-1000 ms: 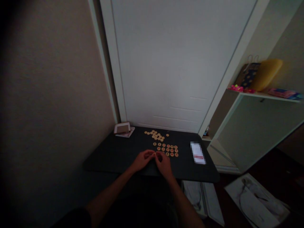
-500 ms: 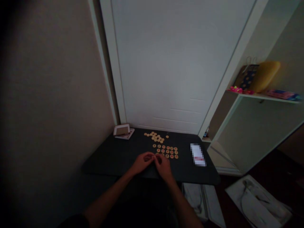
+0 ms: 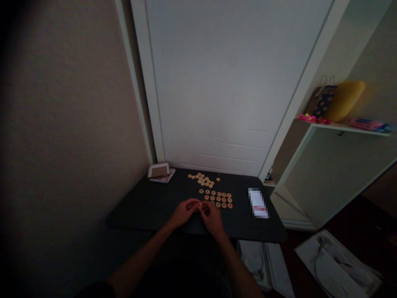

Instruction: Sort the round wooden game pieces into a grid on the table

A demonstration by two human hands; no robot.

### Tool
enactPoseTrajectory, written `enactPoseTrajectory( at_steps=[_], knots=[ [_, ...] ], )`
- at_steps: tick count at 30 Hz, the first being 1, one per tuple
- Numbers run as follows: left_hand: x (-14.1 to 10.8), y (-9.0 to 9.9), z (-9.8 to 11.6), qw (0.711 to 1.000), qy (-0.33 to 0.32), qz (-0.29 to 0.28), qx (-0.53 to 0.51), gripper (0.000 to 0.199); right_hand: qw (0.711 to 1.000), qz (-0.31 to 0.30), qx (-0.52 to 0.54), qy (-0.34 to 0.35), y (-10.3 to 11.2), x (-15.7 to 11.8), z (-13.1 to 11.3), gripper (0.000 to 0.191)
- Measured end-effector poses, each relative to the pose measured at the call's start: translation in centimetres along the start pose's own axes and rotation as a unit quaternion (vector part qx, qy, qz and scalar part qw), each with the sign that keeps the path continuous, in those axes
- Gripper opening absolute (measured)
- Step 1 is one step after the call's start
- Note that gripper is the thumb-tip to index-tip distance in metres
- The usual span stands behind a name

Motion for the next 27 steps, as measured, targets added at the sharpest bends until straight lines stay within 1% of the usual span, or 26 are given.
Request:
enactPoseTrajectory(
  at_steps=[5,10,15,21,23,27],
  knots=[
    [-0.1,-0.1,0.0,1.0,-0.011,-0.013,-0.014,0.035,1.0,0.003,0.009,0.0,0.3,0.0,-0.5,0.025],
    [0.0,-0.2,-0.7,1.0,-0.01,-0.02,-0.02,0.035,1.0,0.016,-0.008,0.003,0.5,0.0,-0.1,0.025],
    [0.1,-0.3,-1.4,1.0,-0.012,0.01,-0.014,0.03,0.999,0.007,-0.033,0.001,0.4,0.0,0.4,0.025],
    [0.1,-0.1,-1.3,0.999,-0.006,0.041,0.006,0.032,1.0,0.01,-0.03,0.002,0.5,-0.1,0.0,0.024],
    [0.1,0.1,-1.1,0.999,0.0,0.035,0.01,0.033,1.0,0.003,-0.016,-0.006,0.4,-0.1,0.0,0.025],
    [0.0,0.1,-0.6,1.0,0.002,0.005,0.025,0.033,1.0,0.006,-0.006,-0.023,0.5,0.0,0.1,0.026]
  ],
)
Point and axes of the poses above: each hand's wrist, its own x-axis towards the middle knuckle, its own y-axis out of the back of the hand, z = x × y, the point moved 2 cm from there along x, towards the middle knuckle, and after that the axes turned 8 degrees about x, right-handed, at the moved point
